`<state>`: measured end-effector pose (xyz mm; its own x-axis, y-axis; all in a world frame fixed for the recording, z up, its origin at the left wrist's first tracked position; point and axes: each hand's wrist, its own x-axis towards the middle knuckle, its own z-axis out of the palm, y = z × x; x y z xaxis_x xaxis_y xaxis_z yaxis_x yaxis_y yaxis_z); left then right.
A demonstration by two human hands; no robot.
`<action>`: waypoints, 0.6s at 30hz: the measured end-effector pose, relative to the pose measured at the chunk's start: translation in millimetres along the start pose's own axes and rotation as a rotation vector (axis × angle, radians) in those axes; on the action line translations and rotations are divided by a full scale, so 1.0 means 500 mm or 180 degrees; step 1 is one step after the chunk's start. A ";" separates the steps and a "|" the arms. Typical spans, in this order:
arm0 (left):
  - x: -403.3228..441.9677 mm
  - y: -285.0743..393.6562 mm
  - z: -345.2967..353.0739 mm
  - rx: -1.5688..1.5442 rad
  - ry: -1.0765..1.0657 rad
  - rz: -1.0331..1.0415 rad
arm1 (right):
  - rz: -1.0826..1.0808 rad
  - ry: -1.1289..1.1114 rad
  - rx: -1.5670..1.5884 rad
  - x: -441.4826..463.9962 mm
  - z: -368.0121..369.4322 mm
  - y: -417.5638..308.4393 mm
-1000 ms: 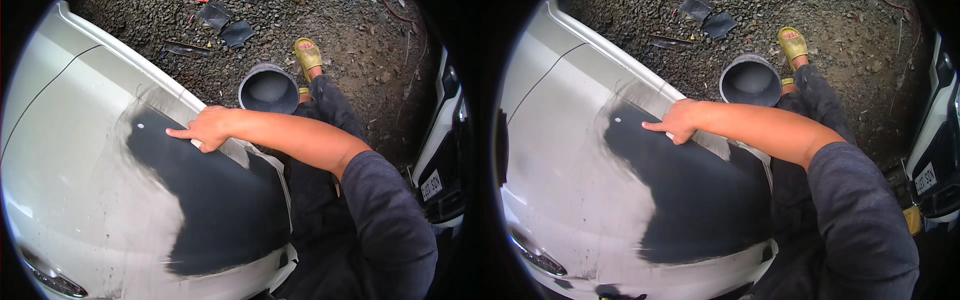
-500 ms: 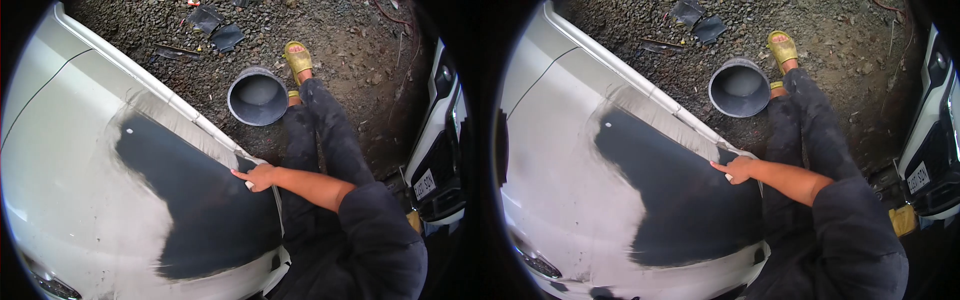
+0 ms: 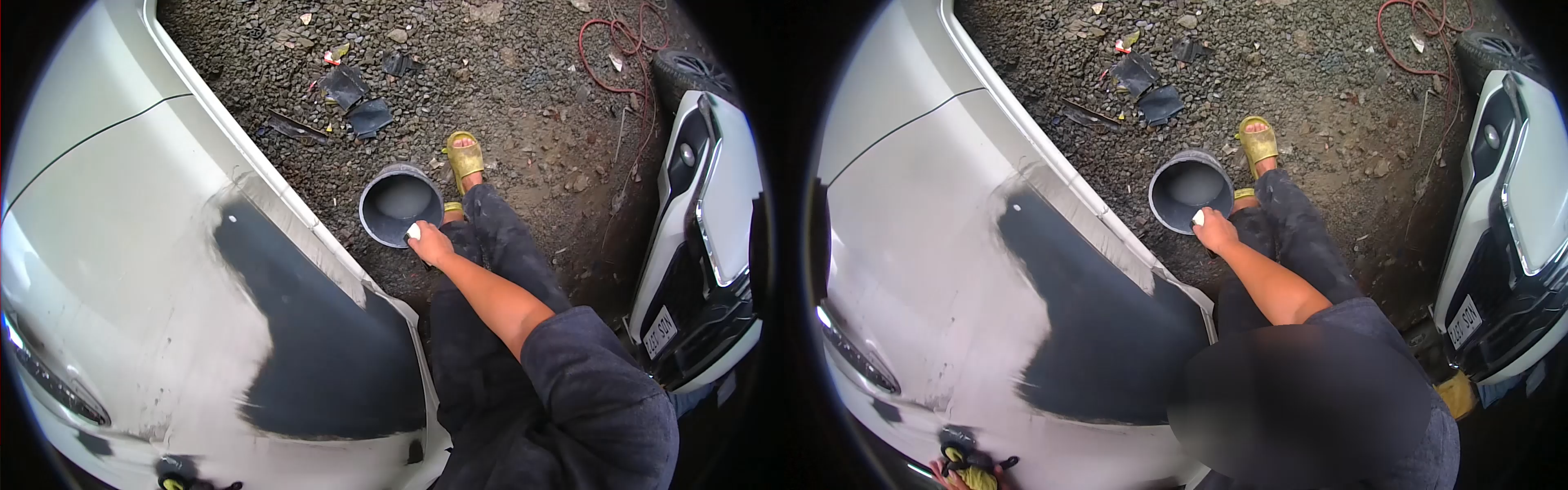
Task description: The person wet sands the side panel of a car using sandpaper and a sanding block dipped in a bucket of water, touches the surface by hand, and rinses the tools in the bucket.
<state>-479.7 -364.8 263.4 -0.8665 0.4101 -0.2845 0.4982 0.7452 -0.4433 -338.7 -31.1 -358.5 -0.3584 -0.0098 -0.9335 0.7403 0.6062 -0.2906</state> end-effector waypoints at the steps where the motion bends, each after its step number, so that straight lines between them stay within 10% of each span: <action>1: -0.003 0.001 0.008 -0.0140 0.0037 -0.0065 | -0.0009 0.0030 0.0027 -0.010 -0.015 -0.007; 18: -0.006 0.010 0.012 -0.0283 0.0353 -0.0238 | -0.0085 0.0020 -0.0028 -0.139 -0.149 -0.006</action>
<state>-474.2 -365.3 256.9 -0.9015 0.4038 -0.1556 0.4320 0.8173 -0.3813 -358.1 27.1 -277.2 -0.3815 -0.0210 -0.9241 0.7255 0.6127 -0.3134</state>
